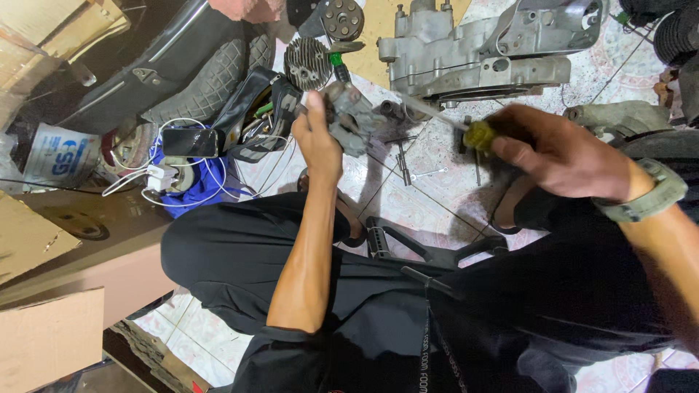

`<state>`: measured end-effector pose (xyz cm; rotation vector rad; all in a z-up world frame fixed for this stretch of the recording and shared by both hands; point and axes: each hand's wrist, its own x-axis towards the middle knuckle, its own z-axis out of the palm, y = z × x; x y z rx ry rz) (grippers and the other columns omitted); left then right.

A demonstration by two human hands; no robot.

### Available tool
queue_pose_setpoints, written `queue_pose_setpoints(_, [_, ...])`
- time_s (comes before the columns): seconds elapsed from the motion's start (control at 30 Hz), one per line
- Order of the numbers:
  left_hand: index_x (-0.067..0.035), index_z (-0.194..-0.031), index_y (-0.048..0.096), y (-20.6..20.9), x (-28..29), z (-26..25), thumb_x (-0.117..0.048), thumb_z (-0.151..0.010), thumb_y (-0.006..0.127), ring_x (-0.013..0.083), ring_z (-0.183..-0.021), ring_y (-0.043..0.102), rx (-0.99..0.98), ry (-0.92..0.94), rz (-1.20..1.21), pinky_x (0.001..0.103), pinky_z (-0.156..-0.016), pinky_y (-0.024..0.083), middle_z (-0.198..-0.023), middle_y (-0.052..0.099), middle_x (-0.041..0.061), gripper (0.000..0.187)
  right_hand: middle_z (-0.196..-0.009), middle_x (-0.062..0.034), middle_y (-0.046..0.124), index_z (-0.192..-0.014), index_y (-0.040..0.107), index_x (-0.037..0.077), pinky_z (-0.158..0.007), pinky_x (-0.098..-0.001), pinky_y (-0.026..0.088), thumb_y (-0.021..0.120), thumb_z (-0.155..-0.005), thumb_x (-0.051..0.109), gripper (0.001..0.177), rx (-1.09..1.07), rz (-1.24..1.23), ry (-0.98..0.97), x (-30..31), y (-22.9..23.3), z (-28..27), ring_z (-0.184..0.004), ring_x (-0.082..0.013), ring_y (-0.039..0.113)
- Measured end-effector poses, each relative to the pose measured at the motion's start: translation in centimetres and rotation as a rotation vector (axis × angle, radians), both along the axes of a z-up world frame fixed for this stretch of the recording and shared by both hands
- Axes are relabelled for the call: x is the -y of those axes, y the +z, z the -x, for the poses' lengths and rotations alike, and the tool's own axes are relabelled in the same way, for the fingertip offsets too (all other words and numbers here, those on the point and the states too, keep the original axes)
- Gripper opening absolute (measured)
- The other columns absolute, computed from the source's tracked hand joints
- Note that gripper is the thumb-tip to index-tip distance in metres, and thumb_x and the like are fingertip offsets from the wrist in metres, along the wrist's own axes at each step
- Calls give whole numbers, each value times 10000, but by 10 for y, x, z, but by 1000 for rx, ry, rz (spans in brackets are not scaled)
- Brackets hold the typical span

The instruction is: The person disassembles a small engine component, likely a cylinder head, using a screwdriver and wrench. They remove bolts and separate parts, then use a screwdriver to adjust or clean internal areas of the component.

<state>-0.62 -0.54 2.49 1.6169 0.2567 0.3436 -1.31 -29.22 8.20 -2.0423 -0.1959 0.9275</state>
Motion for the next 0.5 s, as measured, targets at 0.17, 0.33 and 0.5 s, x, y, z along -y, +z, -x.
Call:
queue_pose_setpoints(0.17, [18, -1132, 601, 38, 25, -4, -555, -735, 482, 300, -871, 665, -502, 119, 704, 432, -773, 567, -986, 674, 215, 707, -912, -67, 441, -1209, 373, 60, -541, -240, 451, 622, -820, -20, 468, 423, -412, 20, -32, -7, 7, -706, -144, 489])
queue_pose_setpoints(0.33, [28, -1274, 491, 40, 45, 3, -639, -680, 531, 336, -971, 600, -578, 71, 797, 458, -866, 505, -1100, 598, 240, 895, -960, -159, 599, -912, 562, 2, -454, -299, 496, 784, -759, 165, 315, 863, -308, 115, -70, -40, 2, -553, -217, 575])
queue_pose_setpoints(0.5, [75, -1182, 545, 24, 58, 3, -655, -740, 579, 315, -946, 609, -505, 32, 778, 440, -773, 549, -1064, 596, 232, 854, -724, -131, 565, -845, 590, -12, -414, -280, 458, 750, -810, 81, 189, 914, -457, 5, -84, -60, 2, -487, -221, 552])
